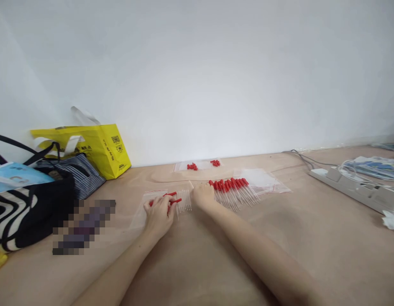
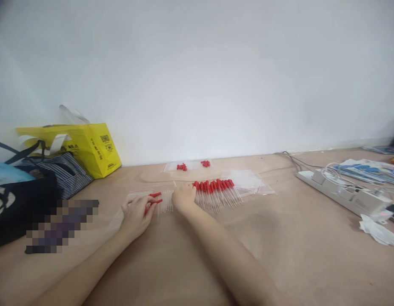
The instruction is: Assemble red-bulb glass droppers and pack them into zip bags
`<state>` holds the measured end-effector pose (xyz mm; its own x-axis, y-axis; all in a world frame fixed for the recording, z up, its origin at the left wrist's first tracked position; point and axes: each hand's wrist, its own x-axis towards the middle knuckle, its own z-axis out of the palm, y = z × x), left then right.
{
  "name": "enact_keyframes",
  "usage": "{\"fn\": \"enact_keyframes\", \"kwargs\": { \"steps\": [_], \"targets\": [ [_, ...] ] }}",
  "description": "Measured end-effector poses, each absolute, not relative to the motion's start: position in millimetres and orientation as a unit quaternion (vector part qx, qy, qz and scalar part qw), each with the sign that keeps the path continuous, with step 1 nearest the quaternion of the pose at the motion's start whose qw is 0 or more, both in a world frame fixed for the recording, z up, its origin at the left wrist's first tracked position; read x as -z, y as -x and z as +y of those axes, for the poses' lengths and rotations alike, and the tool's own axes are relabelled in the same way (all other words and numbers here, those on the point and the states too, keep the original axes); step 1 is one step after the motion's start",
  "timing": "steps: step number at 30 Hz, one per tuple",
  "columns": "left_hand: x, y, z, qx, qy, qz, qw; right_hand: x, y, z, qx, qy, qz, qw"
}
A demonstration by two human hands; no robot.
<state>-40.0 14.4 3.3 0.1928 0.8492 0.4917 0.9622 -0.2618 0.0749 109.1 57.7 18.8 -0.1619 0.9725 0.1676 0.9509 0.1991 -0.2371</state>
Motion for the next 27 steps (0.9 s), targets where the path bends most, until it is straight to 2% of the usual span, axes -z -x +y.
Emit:
{"fn": "enact_keyframes", "kwargs": {
  "steps": [4, 7, 10, 27],
  "targets": [
    [6, 22, 3, 0.257, 0.816, -0.509, 0.09, -9, -159, 33, -0.052, 0.587, -0.784, 0.197],
    [10, 8, -4, 0.25, 0.845, -0.469, 0.06, 10, -201, 13, -0.135, 0.461, -0.824, 0.301],
    [11, -2, -8, 0.245, 0.851, -0.465, 0.016, 28, -226, -3, -0.134, 0.416, -0.827, 0.354],
    [12, -8, -11, 0.273, 0.848, -0.453, -0.021, 32, -207, -18, -0.102, 0.381, -0.846, 0.358]
  ]
}}
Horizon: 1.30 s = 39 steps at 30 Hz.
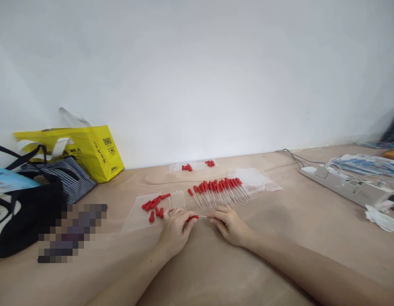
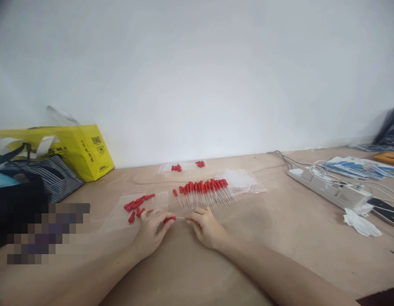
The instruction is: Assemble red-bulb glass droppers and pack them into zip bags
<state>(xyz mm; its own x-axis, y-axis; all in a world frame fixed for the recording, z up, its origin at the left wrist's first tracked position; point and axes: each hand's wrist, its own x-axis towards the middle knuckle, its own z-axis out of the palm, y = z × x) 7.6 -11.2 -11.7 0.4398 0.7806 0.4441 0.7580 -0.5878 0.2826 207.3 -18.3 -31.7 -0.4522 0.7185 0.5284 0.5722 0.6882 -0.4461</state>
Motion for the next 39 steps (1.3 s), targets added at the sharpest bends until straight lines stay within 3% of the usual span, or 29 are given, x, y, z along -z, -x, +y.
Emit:
{"fn": "enact_keyframes", "kwargs": {
  "steps": [12, 39],
  "targets": [
    [12.8, -10.0, -13.6, -0.296, -0.855, 0.424, 0.03, 31.2, -207.1, -14.0, -0.008, 0.36, -0.873, 0.331],
    [7.0, -11.4, -18.5, -0.251, -0.878, 0.407, 0.028, 27.5, -203.4, -16.4, -0.035, 0.344, -0.883, 0.317]
  ]
}}
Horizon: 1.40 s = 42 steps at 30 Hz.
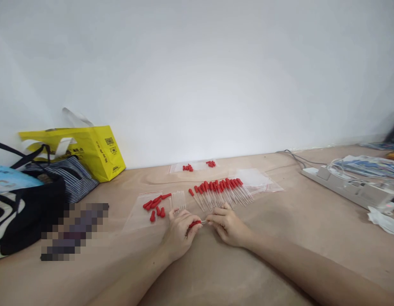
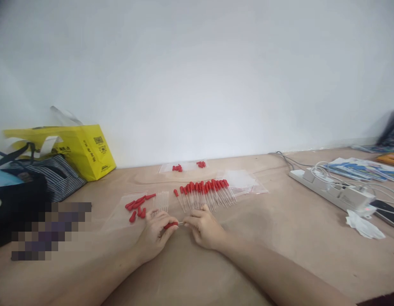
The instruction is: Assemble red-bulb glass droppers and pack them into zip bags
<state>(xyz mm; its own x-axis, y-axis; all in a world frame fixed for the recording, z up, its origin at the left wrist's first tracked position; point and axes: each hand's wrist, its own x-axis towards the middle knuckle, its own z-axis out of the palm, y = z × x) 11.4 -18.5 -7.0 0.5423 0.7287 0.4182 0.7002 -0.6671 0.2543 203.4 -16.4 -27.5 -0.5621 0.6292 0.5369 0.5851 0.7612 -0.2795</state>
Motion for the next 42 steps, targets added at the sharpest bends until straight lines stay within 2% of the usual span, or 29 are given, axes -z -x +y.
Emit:
{"fn": "enact_keyframes", "kwargs": {
  "steps": [6, 10, 15, 19, 24, 33, 37, 42],
  "targets": [
    [3, -6, -13, -0.244, -0.872, 0.425, 0.011, 23, -205, -18, 0.029, 0.364, -0.888, 0.281],
    [-3, 3, -8, -0.25, -0.863, 0.44, -0.022, 25, -201, -14, 0.01, 0.384, -0.879, 0.283],
    [-13, 36, 8, -0.254, -0.767, 0.582, -0.095, 17, -185, 11, -0.062, 0.52, -0.786, 0.328],
    [-20, 61, 15, -0.205, -0.719, 0.657, -0.1, 9, -163, 32, -0.04, 0.604, -0.737, 0.3],
    [-23, 68, 15, -0.166, -0.724, 0.664, -0.083, 10, -145, 44, -0.008, 0.643, -0.726, 0.243],
    [-14, 55, 12, -0.125, -0.747, 0.637, -0.143, 8, -143, 45, 0.007, 0.648, -0.728, 0.225],
    [-10, 55, 14, -0.137, -0.756, 0.621, -0.154, 1, -132, 44, 0.006, 0.633, -0.737, 0.236],
    [-10, 55, 15, -0.174, -0.753, 0.614, -0.159, -8, -105, 48, -0.039, 0.662, -0.722, 0.199]
  ]
}}
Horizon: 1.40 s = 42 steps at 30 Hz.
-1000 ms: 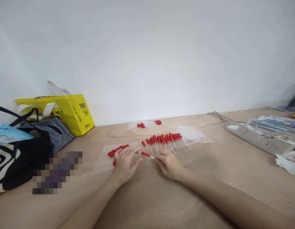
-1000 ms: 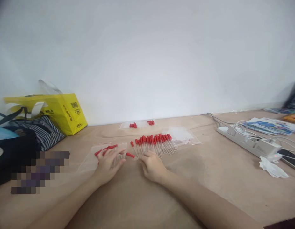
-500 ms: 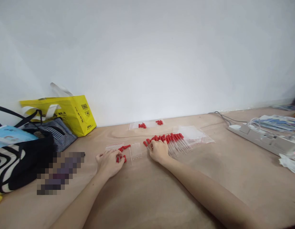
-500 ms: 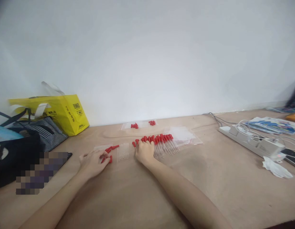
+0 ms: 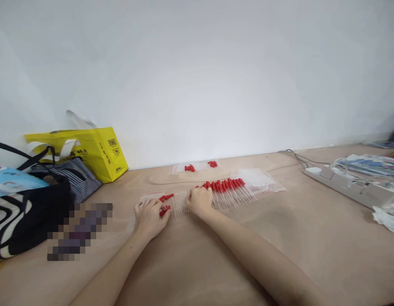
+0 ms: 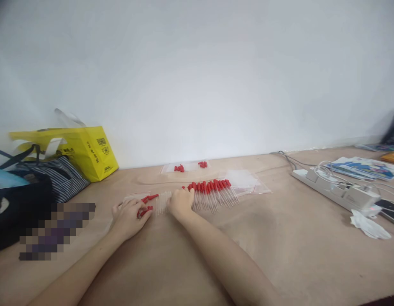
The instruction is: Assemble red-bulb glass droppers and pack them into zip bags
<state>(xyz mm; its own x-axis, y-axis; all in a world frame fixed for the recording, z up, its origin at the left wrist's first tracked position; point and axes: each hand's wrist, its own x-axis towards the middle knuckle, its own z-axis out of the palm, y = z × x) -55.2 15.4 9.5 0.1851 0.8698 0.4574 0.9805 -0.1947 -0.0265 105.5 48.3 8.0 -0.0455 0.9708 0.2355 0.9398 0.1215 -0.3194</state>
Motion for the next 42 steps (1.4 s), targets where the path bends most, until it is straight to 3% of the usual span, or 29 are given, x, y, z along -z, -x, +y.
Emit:
{"fn": "enact_keyframes", "kwargs": {
  "steps": [6, 15, 28, 42],
  "targets": [
    [-16, 51, 12, 0.223, 0.712, -0.643, 0.174, -9, -87, 62, -0.079, 0.699, -0.69, 0.171],
    [-11, 39, 2, 0.251, 0.775, -0.567, 0.122, -15, -102, 60, -0.095, 0.699, -0.688, 0.169],
    [7, 4, -12, 0.206, 0.879, -0.429, 0.031, 19, -226, -5, -0.146, 0.461, -0.812, 0.326],
    [17, -10, -14, 0.278, 0.855, -0.436, -0.042, 23, -215, -23, -0.107, 0.415, -0.832, 0.353]
  ]
}}
